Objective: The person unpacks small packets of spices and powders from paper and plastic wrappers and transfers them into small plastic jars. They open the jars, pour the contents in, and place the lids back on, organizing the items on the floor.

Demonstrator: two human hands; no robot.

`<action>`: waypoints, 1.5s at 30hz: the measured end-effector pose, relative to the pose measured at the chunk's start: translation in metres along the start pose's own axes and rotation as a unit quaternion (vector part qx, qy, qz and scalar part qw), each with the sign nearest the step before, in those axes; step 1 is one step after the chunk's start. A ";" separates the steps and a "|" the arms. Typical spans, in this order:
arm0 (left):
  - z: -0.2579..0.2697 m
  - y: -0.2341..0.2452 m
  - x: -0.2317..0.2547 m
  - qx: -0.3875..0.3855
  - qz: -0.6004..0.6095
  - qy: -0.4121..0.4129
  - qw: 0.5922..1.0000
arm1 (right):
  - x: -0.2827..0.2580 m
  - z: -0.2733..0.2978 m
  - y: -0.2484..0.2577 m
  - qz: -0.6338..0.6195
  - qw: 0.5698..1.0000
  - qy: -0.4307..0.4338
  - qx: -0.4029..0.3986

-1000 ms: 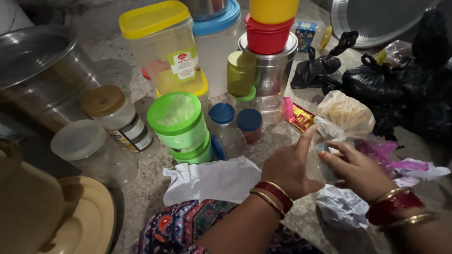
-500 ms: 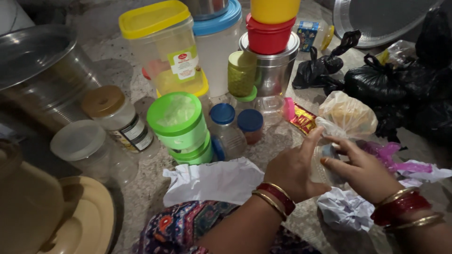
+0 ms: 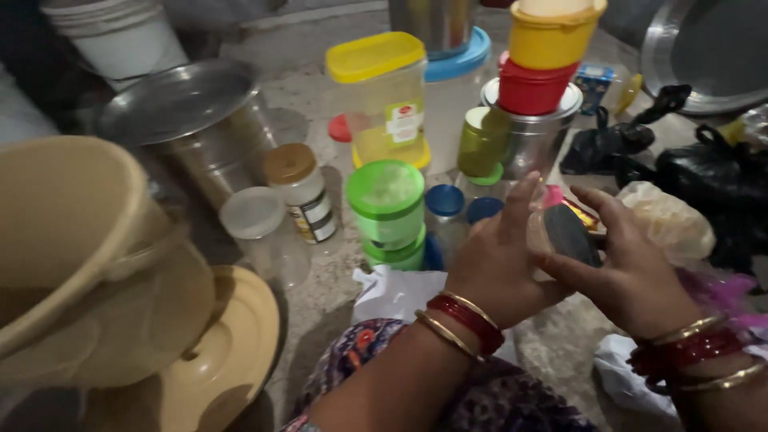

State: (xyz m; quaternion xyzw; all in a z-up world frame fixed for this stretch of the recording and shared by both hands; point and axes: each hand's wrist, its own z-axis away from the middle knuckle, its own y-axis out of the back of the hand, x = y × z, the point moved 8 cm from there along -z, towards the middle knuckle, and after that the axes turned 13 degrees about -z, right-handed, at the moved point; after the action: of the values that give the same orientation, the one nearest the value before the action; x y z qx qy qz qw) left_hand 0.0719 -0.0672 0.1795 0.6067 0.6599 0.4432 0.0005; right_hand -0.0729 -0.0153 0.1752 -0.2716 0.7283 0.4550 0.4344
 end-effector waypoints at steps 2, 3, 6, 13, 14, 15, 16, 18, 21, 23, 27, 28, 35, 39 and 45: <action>0.005 0.027 -0.004 -0.002 -0.037 0.040 0.999 | -0.029 0.001 -0.019 -0.003 0.998 0.057 -0.015; 0.009 0.041 -0.005 -0.002 -0.054 0.060 0.997 | -0.044 0.003 -0.028 -0.021 0.995 0.091 -0.028; 0.020 0.092 -0.004 0.046 -0.106 0.075 0.991 | -0.072 0.006 -0.058 -0.043 0.993 0.092 -0.060; 0.057 0.174 -0.026 0.027 -0.077 0.174 0.981 | -0.124 0.017 -0.129 -0.011 0.982 0.119 -0.145; 0.064 0.185 -0.028 0.038 -0.083 0.175 0.980 | -0.132 0.019 -0.139 -0.027 0.979 0.127 -0.158; 0.070 0.194 -0.029 0.048 -0.088 0.176 0.979 | -0.138 0.021 -0.151 -0.042 0.975 0.134 -0.171; 0.077 0.202 -0.033 0.045 -0.100 0.196 0.974 | -0.145 0.023 -0.160 -0.057 0.971 0.141 -0.184; 0.093 0.217 -0.039 0.038 -0.127 0.237 0.962 | -0.163 0.033 -0.178 -0.074 0.960 0.177 -0.202; 0.113 0.240 -0.043 0.053 -0.106 0.241 0.963 | -0.177 0.043 -0.205 -0.083 0.952 0.166 -0.243; 0.125 0.253 -0.047 0.053 -0.121 0.256 0.958 | -0.183 0.049 -0.222 -0.091 0.947 0.152 -0.268; 0.154 0.276 -0.054 0.030 -0.144 0.316 0.937 | -0.192 0.061 -0.253 -0.079 0.940 0.136 -0.303; 0.160 0.280 -0.056 0.029 -0.141 0.328 0.934 | -0.190 0.063 -0.261 -0.064 0.940 0.126 -0.312; 0.209 0.305 -0.062 0.062 -0.142 0.360 0.920 | -0.155 0.085 -0.320 -0.211 0.887 0.006 -0.411; 0.244 0.314 -0.065 0.092 -0.150 0.351 0.920 | -0.130 0.108 -0.352 -0.361 0.796 -0.099 -0.476; 0.285 0.337 -0.077 0.092 -0.195 0.438 0.873 | -0.114 0.112 -0.364 -0.430 0.762 -0.184 -0.447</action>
State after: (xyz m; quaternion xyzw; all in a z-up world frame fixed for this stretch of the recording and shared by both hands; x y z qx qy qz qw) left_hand 0.5157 -0.0056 0.1624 0.2071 0.7354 0.5913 -0.2581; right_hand 0.3128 -0.0745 0.0969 -0.6308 0.1550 0.5354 0.5399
